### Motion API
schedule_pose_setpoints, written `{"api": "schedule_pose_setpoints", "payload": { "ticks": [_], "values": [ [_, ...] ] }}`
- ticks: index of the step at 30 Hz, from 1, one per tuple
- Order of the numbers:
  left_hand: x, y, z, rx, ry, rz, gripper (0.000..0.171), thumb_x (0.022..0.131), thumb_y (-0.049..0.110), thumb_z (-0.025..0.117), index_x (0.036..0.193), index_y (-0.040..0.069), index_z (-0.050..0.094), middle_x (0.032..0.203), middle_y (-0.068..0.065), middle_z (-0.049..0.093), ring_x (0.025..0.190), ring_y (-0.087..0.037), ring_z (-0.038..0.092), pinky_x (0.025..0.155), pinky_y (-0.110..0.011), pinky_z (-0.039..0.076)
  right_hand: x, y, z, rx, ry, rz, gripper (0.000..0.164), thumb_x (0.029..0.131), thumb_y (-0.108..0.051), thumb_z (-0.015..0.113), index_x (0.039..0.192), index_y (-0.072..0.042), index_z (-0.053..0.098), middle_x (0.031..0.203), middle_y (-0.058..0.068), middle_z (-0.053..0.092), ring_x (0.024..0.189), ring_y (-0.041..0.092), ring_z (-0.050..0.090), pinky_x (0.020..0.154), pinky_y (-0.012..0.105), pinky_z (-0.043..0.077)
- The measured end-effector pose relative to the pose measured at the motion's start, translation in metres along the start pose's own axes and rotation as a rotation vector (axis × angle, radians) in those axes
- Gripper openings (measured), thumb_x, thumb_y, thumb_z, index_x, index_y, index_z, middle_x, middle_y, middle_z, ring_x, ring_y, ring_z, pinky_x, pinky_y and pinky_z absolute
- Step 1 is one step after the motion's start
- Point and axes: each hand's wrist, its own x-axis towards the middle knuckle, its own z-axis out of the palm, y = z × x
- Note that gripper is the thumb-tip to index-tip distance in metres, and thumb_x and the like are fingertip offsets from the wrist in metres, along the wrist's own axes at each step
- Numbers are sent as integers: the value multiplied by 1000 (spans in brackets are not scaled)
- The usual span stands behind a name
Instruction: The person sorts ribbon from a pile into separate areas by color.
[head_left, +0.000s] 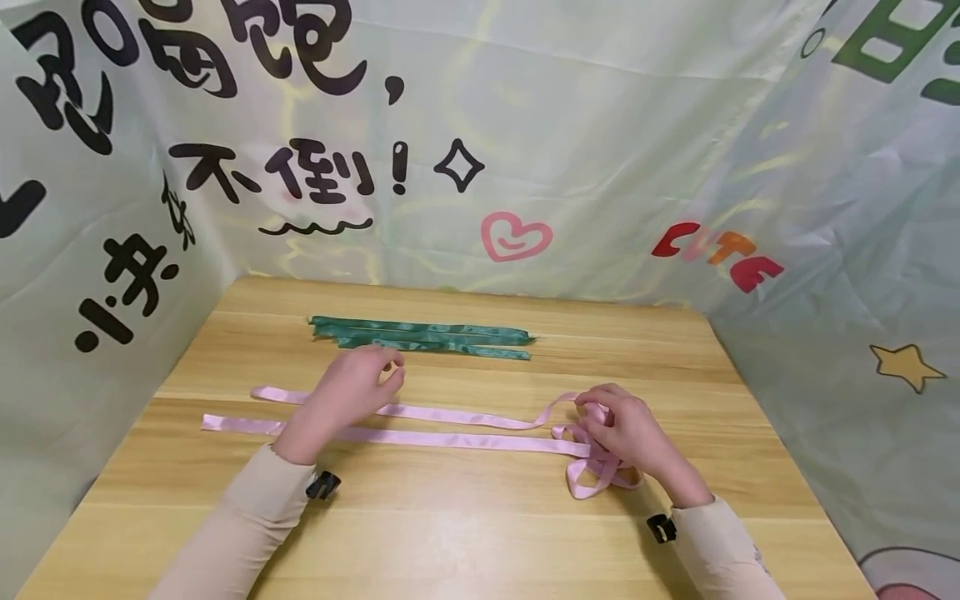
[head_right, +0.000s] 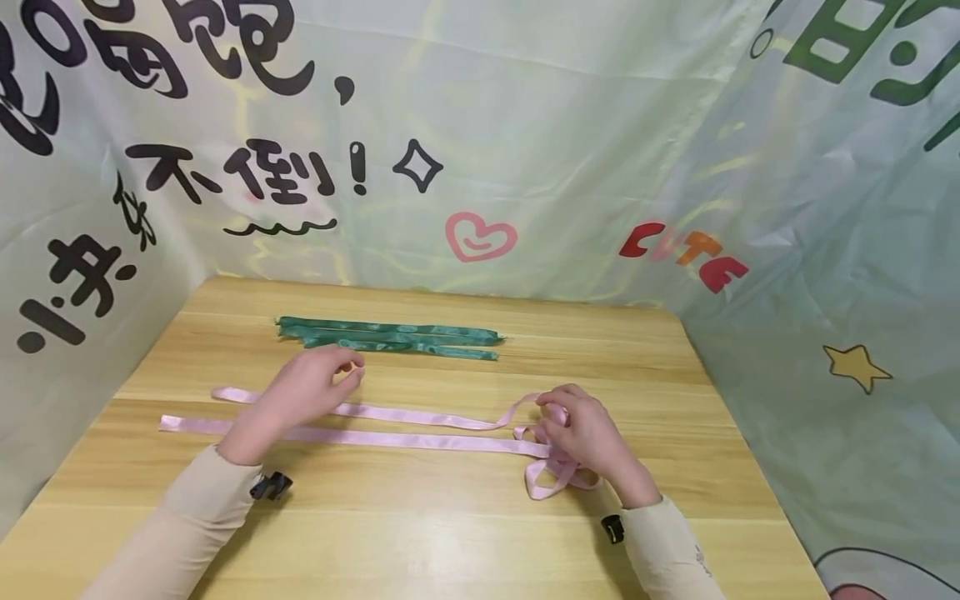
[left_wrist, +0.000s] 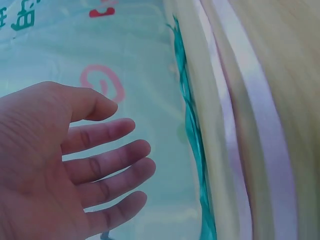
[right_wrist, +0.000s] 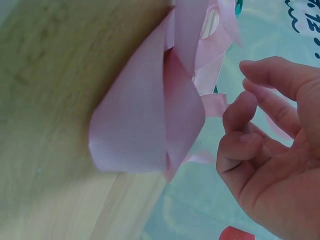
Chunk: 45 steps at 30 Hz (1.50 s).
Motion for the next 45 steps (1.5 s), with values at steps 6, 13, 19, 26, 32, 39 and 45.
{"api": "schedule_pose_setpoints", "payload": {
  "ticks": [6,13,19,26,32,39,45],
  "values": [
    [17,23,14,-37,-36,52,23,101,19,68,118,5,76,103,-8,76,88,-20,69,68,-33,54,-4,2,-4,-50,40,14,31,87,-1,80,118,-3,74,124,18,69,81,20,63,72,33,53],
    [38,49,40,-69,-93,125,22,101,18,66,117,5,76,104,-7,76,92,-19,70,76,-35,58,-10,6,-8,-37,26,80,36,93,-3,76,129,-4,70,126,17,68,69,9,52,63,26,46],
    [53,73,64,-88,-132,231,22,101,16,65,115,3,77,102,-9,77,87,-20,71,75,-36,58,-15,10,-11,-37,26,119,40,93,-3,76,132,-3,69,123,16,70,68,9,51,61,25,44],
    [65,92,90,-108,-201,278,26,102,16,62,117,2,77,109,-12,78,90,-23,71,86,-40,59,-17,15,-10,-35,54,116,43,90,0,77,132,-2,67,108,14,70,63,5,51,54,24,45],
    [72,103,106,-115,-262,288,25,102,15,61,115,1,78,116,-16,78,97,-25,73,93,-42,60,-19,15,-9,-19,43,147,45,91,-1,76,135,-3,67,107,12,71,61,5,52,54,24,46],
    [78,112,119,-70,-239,351,18,101,14,63,104,7,79,101,-9,78,81,-14,66,79,-31,56,-17,13,-7,-11,42,152,43,91,-1,77,132,-2,68,102,11,71,62,5,53,52,24,46],
    [86,125,123,-55,-249,378,18,102,15,62,101,8,78,85,-5,72,70,-11,54,67,-27,47,-13,16,-3,-45,50,152,38,91,-5,80,127,-2,70,98,10,73,68,8,54,57,24,46]
  ]
}}
